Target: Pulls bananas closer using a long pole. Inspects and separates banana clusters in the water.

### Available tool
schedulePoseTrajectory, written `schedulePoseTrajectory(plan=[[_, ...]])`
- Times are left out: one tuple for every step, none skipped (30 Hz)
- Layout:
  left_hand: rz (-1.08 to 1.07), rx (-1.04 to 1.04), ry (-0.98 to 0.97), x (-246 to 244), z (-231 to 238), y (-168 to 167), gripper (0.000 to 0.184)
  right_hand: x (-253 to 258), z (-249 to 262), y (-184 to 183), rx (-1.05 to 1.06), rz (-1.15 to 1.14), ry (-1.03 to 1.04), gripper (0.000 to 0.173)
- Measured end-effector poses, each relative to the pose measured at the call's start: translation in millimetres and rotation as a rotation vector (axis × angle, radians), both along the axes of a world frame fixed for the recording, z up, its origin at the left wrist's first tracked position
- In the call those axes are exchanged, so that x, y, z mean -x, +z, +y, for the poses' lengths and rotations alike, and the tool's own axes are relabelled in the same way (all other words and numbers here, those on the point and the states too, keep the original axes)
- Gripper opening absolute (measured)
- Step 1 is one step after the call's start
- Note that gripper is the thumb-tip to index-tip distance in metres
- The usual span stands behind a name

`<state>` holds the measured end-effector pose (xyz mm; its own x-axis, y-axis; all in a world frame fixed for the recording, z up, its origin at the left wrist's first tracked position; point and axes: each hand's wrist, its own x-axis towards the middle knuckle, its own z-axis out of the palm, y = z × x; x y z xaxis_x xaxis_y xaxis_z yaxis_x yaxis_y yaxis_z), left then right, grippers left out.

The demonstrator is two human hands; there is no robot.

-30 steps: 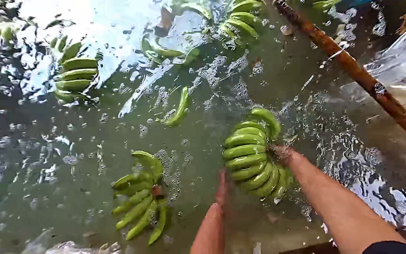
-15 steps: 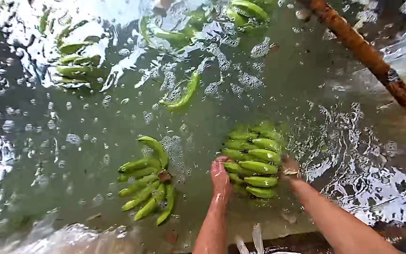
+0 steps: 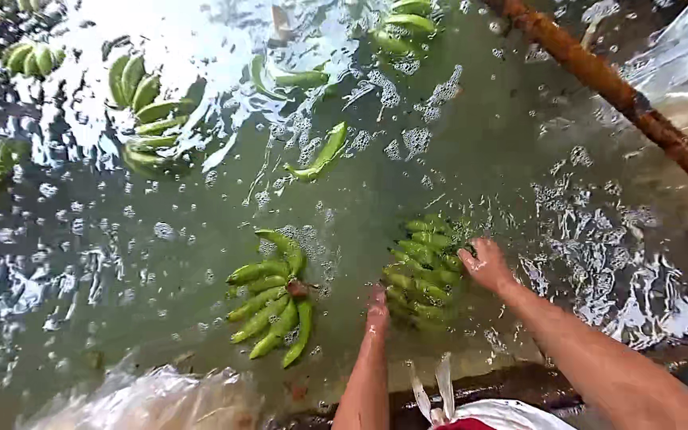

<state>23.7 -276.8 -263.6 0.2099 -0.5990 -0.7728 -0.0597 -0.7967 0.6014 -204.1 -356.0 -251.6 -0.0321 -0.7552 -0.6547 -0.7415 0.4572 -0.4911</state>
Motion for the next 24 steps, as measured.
schedulePoseTrajectory(plan=[[-0.033, -0.033, -0.013, -2, -3, -2, 0.048, 1, 9, 5, -0.002, -0.014, 0.046, 0.051], [-0.080, -0.074, -0.046, -4, -6, -5, 0.047, 4, 18, 11, -0.012, -0.029, 0.087, 0.049], [-0.110, -0.082, -0.036, -7, -6, -10, 0.048, 8, 25, 17, -0.022, -0.052, 0.122, 0.047], [-0.107, -0.081, 0.015, -10, -5, -16, 0.049, 14, 31, 23, -0.013, -0.073, 0.145, 0.044], [-0.100, -0.063, 0.075, -12, -4, -22, 0.049, 18, 35, 27, 0.036, -0.082, 0.145, 0.040], [-0.118, -0.060, 0.095, -14, -5, -23, 0.049, 22, 37, 30, 0.104, -0.058, 0.125, 0.037], [-0.152, -0.070, 0.076, -15, -7, -20, 0.051, 24, 36, 30, 0.174, -0.022, 0.105, 0.037], [-0.202, -0.062, 0.046, -16, -9, -19, 0.050, 25, 32, 26, 0.224, -0.006, 0.099, 0.038], [-0.255, -0.030, -0.007, -17, -10, -18, 0.048, 26, 26, 19, 0.246, -0.013, 0.119, 0.041], [-0.286, 0.014, -0.055, -19, -10, -17, 0.047, 24, 19, 12, 0.218, -0.041, 0.149, 0.044], [-0.312, 0.059, -0.091, -19, -10, -16, 0.046, 21, 12, 4, 0.157, -0.073, 0.180, 0.047], [-0.309, 0.096, -0.099, -19, -9, -15, 0.047, 17, 7, -3, 0.078, -0.113, 0.201, 0.047], [-0.295, 0.095, -0.116, -18, -9, -13, 0.048, 14, 4, -9, 0.026, -0.154, 0.218, 0.044], [-0.294, 0.082, -0.128, -18, -9, -10, 0.048, 12, 3, -15, 0.005, -0.192, 0.233, 0.040], [-0.307, 0.062, -0.154, -19, -11, -9, 0.048, 11, 3, -21, 0.010, -0.238, 0.233, 0.036], [-0.303, 0.020, -0.196, -22, -12, -7, 0.047, 12, 5, -27, -0.002, -0.288, 0.206, 0.036], [-0.289, -0.029, -0.242, -26, -15, -3, 0.047, 13, 7, -31, -0.051, -0.327, 0.164, 0.038], [-0.266, -0.072, -0.283, -28, -19, 2, 0.047, 15, 10, -34, -0.105, -0.358, 0.117, 0.040], [-0.245, -0.095, -0.337, -31, -20, 5, 0.047, 14, 14, -35, -0.159, -0.371, 0.072, 0.042], [-0.238, -0.086, -0.387, -34, -20, 4, 0.046, 13, 17, -33, -0.227, -0.367, 0.039, 0.042], [-0.248, -0.051, -0.424, -37, -19, 0, 0.045, 11, 21, -33, -0.278, -0.359, 0.040, 0.042], [-0.251, -0.027, -0.441, -39, -19, -4, 0.043, 10, 24, -33, -0.306, -0.368, 0.058, 0.040], [-0.254, -0.023, -0.449, -39, -18, -7, 0.042, 8, 27, -34, -0.338, -0.383, 0.065, 0.039], [-0.262, -0.049, -0.473, -38, -19, -6, 0.043, 8, 31, -37, -0.361, -0.412, 0.071, 0.038]])
